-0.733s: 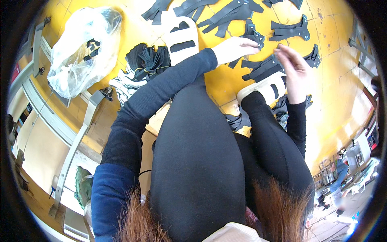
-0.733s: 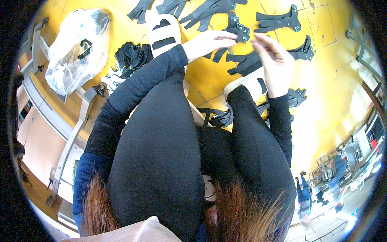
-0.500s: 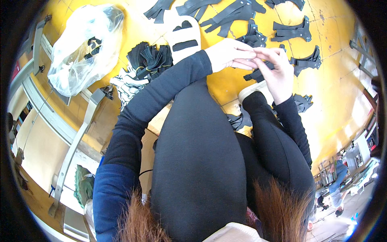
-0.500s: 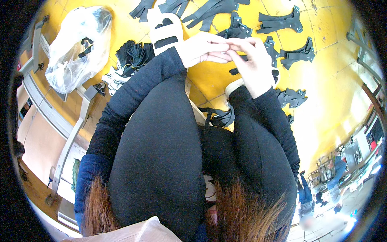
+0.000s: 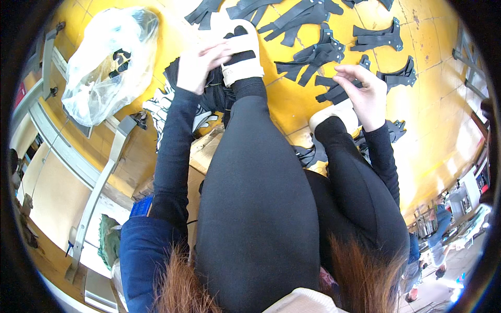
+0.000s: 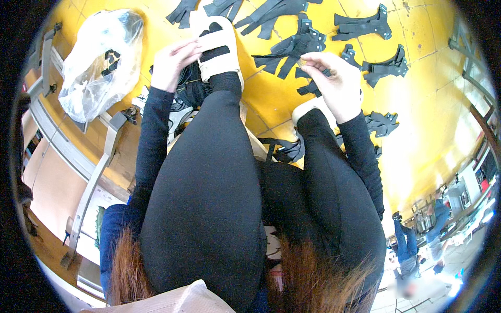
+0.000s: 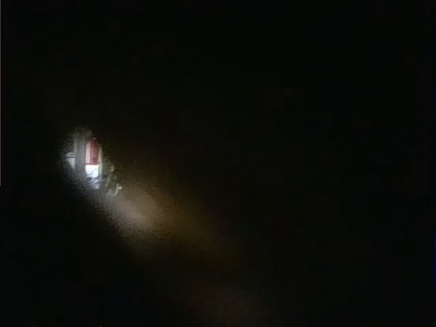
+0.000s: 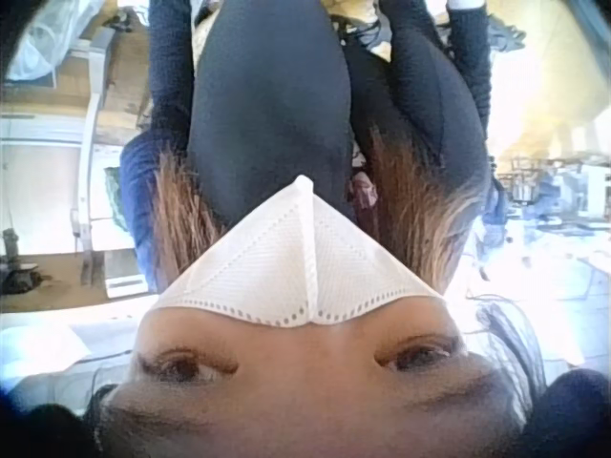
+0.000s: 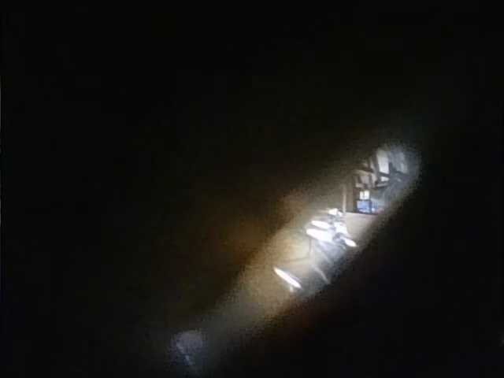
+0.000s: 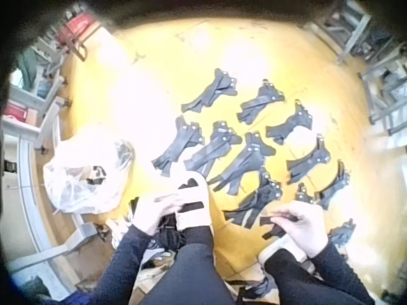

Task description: The person sits on the floor and repeatedly picks up, inspects, and stacks small black fabric parts. They handle the parts one at a time, occasionally bundling them together before placing them back on the floor.

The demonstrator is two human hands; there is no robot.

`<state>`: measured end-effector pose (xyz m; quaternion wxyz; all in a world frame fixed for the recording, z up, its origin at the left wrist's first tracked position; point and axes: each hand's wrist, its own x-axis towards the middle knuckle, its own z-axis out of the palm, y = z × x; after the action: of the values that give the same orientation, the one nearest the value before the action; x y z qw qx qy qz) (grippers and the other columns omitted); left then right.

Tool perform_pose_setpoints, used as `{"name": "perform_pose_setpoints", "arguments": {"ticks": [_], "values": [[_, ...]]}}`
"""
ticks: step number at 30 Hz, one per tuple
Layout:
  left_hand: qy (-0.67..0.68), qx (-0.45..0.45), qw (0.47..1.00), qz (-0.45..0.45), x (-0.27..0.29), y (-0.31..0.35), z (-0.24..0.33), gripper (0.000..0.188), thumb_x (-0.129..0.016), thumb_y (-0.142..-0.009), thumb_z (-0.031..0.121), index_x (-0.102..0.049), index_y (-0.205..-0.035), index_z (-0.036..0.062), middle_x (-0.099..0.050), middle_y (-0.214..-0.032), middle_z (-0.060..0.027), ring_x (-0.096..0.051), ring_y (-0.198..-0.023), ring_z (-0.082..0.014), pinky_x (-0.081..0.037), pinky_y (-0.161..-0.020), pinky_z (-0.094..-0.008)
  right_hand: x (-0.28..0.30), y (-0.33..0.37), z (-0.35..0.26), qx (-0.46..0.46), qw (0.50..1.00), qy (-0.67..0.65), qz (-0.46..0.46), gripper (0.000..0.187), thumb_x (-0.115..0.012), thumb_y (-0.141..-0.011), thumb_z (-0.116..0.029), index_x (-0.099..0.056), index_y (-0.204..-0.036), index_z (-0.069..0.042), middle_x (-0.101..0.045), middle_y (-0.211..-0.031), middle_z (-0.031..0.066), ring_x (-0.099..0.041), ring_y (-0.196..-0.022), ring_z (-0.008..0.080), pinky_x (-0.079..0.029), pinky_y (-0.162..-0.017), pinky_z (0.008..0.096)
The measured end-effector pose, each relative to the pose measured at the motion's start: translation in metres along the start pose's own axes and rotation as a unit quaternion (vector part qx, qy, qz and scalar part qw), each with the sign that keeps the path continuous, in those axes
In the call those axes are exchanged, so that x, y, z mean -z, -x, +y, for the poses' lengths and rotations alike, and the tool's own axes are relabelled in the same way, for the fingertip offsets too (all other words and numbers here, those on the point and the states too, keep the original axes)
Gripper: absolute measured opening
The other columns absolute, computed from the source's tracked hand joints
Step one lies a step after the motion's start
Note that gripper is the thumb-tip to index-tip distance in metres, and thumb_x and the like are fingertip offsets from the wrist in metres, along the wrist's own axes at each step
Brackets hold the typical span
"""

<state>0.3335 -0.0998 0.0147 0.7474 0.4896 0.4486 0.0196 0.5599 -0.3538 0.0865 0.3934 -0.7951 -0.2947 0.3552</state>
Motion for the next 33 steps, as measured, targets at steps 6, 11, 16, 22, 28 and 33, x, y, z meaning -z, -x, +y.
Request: {"name": "perform_pose_setpoints", "arguments": {"ticks": [6,11,16,22,28,33], "values": [[-0.585,-0.095,0.786,0.179,0.079,0.026,-0.029,0.043,-0.064,-0.083,0.021,-0.057,-0.123,0.0061,-0.057,-0.123,-0.0198,-0.049,-0.120,-0.0311,-0.038,-0.101,-0.0419,-0.003,0.000,0.004,-0.007,0.996,-0.026,-0.082,0.020,-0.065,-0.081,-0.001,-0.067,-0.101,0.000,-0.069,-0.094,0.0082,-0.065,-0.082,0.0116,-0.050,-0.075,0.0229],[-0.467,0.000,0.865,0.183,0.094,0.051,-0.059,0.046,-0.063,-0.085,0.013,-0.051,-0.129,0.0074,-0.061,-0.115,-0.0190,-0.059,-0.107,-0.0262,-0.042,-0.094,-0.0386,-0.009,-0.002,-0.001,0.002,0.995,-0.036,-0.094,0.020,-0.061,-0.086,-0.003,-0.065,-0.105,0.001,-0.069,-0.098,0.0088,-0.064,-0.088,0.0126,-0.049,-0.080,0.0249],[-0.265,0.032,0.939,0.215,0.065,0.062,-0.050,0.032,-0.058,-0.088,0.006,-0.055,-0.120,0.0014,-0.065,-0.104,-0.0169,-0.066,-0.090,-0.0208,-0.051,-0.082,-0.0276,-0.006,-0.004,-0.003,0.006,0.997,-0.004,-0.079,0.019,-0.061,-0.086,-0.004,-0.065,-0.105,0.000,-0.069,-0.098,0.0081,-0.063,-0.087,0.0126,-0.048,-0.080,0.0252],[-0.522,-0.153,0.833,0.097,0.069,0.072,-0.079,0.044,-0.058,-0.074,-0.002,-0.055,-0.116,0.0091,-0.050,-0.118,-0.0098,-0.054,-0.091,-0.0220,-0.045,-0.083,-0.0291,-0.006,-0.006,-0.002,0.005,0.997,-0.002,-0.074,0.019,-0.061,-0.086,-0.006,-0.065,-0.103,-0.001,-0.067,-0.095,0.0086,-0.063,-0.084,0.0136,-0.049,-0.076,0.0256],[-0.447,-0.072,0.882,0.128,0.054,0.071,-0.087,0.029,-0.064,-0.082,0.014,-0.058,-0.109,0.0067,-0.057,-0.101,-0.0136,-0.058,-0.089,-0.0249,-0.048,-0.075,-0.0317,0.027,0.000,0.019,-0.057,0.997,0.041,0.012,0.020,-0.059,-0.089,-0.007,-0.064,-0.108,0.000,-0.067,-0.099,0.0053,-0.061,-0.089,0.0095,-0.046,-0.081,0.0225],[-0.436,-0.027,0.895,0.088,0.058,0.087,-0.053,0.034,-0.064,-0.085,0.020,-0.059,-0.116,0.0058,-0.063,-0.107,-0.0112,-0.061,-0.087,-0.0202,-0.048,-0.079,-0.0311,0.058,0.043,0.108,-0.134,0.971,0.040,0.192,0.020,-0.061,-0.088,-0.010,-0.064,-0.105,0.001,-0.068,-0.093,0.0065,-0.062,-0.084,0.0110,-0.049,-0.077,0.0252]]}}
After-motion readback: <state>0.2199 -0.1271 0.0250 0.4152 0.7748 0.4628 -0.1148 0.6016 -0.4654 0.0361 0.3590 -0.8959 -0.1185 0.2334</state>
